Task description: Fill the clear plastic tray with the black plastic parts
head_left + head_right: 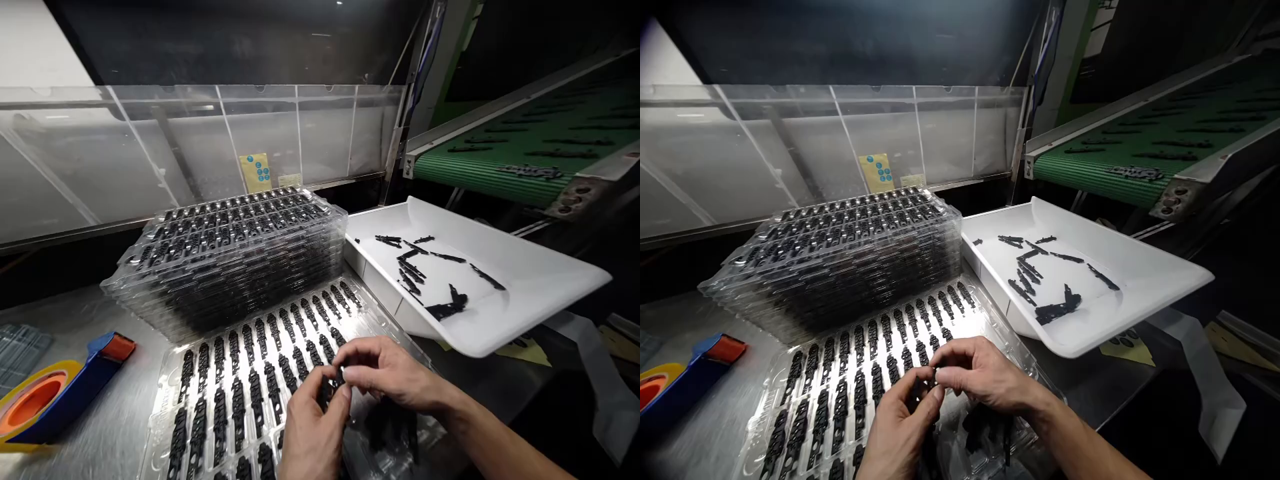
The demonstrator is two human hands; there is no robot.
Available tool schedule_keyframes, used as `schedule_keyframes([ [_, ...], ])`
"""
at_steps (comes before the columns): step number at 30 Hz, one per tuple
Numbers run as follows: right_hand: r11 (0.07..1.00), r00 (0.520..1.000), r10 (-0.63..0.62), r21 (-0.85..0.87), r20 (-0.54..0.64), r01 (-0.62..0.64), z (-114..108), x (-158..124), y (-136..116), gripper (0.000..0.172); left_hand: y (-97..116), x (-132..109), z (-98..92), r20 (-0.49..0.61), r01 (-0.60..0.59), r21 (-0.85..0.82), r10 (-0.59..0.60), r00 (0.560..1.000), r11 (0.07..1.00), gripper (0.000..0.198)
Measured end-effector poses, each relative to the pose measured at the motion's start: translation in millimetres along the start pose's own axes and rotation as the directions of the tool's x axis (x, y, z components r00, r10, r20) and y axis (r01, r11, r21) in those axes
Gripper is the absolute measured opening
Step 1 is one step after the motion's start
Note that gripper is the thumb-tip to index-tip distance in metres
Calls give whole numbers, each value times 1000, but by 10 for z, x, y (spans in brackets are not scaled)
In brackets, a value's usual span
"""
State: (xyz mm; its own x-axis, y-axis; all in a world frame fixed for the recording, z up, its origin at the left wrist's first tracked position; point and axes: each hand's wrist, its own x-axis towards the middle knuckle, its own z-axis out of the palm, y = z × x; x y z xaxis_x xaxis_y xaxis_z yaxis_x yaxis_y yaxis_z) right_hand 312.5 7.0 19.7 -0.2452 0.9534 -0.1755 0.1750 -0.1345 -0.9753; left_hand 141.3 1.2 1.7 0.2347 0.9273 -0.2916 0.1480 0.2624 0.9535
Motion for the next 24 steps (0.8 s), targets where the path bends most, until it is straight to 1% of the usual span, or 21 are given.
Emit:
schedule_keyframes([
  [1,998,999,-1,58,-32,3,-36,-17,-1,23,-2,31,33,8,-8,47,7,1000,999,36],
  [2,998,995,-16,64,-94,22,-74,-25,8,21,-5,60,55,12,2,78,-3,1000,997,36],
  [4,998,975,-53,14,-217,57,-154,-26,49,19,-7,114,61,-6,38,96,-37,999,995,36],
  [6,996,952,-79,-52,-297,67,-230,-24,111,17,6,164,33,-25,45,120,-42,999,992,32],
  [7,993,937,-88,-102,-339,56,-263,-25,145,16,20,189,15,-36,36,154,-31,999,987,29],
  [9,967,896,-130,-255,-425,19,-314,-26,211,16,57,241,-14,-73,16,292,5,997,956,27],
  [11,903,856,-210,-430,-472,-15,-342,-23,270,17,101,300,-12,-126,19,470,45,991,883,24],
  [12,871,846,-243,-491,-474,-25,-348,-20,297,18,123,333,4,-143,21,554,70,987,832,22],
  [13,847,846,-261,-531,-466,-30,-350,-16,323,19,144,368,30,-135,17,633,89,987,774,23],
  [16,793,857,-277,-607,-434,-51,-330,-10,394,21,193,463,122,-23,-28,808,80,997,588,35],
  [18,737,874,-309,-676,-374,-28,-298,-4,433,22,204,502,148,19,-39,873,46,999,485,37],
  [21,638,898,-369,-768,-240,56,-244,-10,442,21,181,505,112,-19,-3,928,54,998,371,35],
  [22,613,912,-359,-787,-198,70,-237,-33,422,20,170,495,106,-22,1,935,56,998,353,34],
  [23,590,927,-340,-804,-158,79,-242,-79,387,18,160,488,124,-19,-3,922,55,998,388,33],
  [24,564,941,-315,-822,-125,80,-263,-152,340,16,155,490,178,5,-26,891,47,999,454,31],
])
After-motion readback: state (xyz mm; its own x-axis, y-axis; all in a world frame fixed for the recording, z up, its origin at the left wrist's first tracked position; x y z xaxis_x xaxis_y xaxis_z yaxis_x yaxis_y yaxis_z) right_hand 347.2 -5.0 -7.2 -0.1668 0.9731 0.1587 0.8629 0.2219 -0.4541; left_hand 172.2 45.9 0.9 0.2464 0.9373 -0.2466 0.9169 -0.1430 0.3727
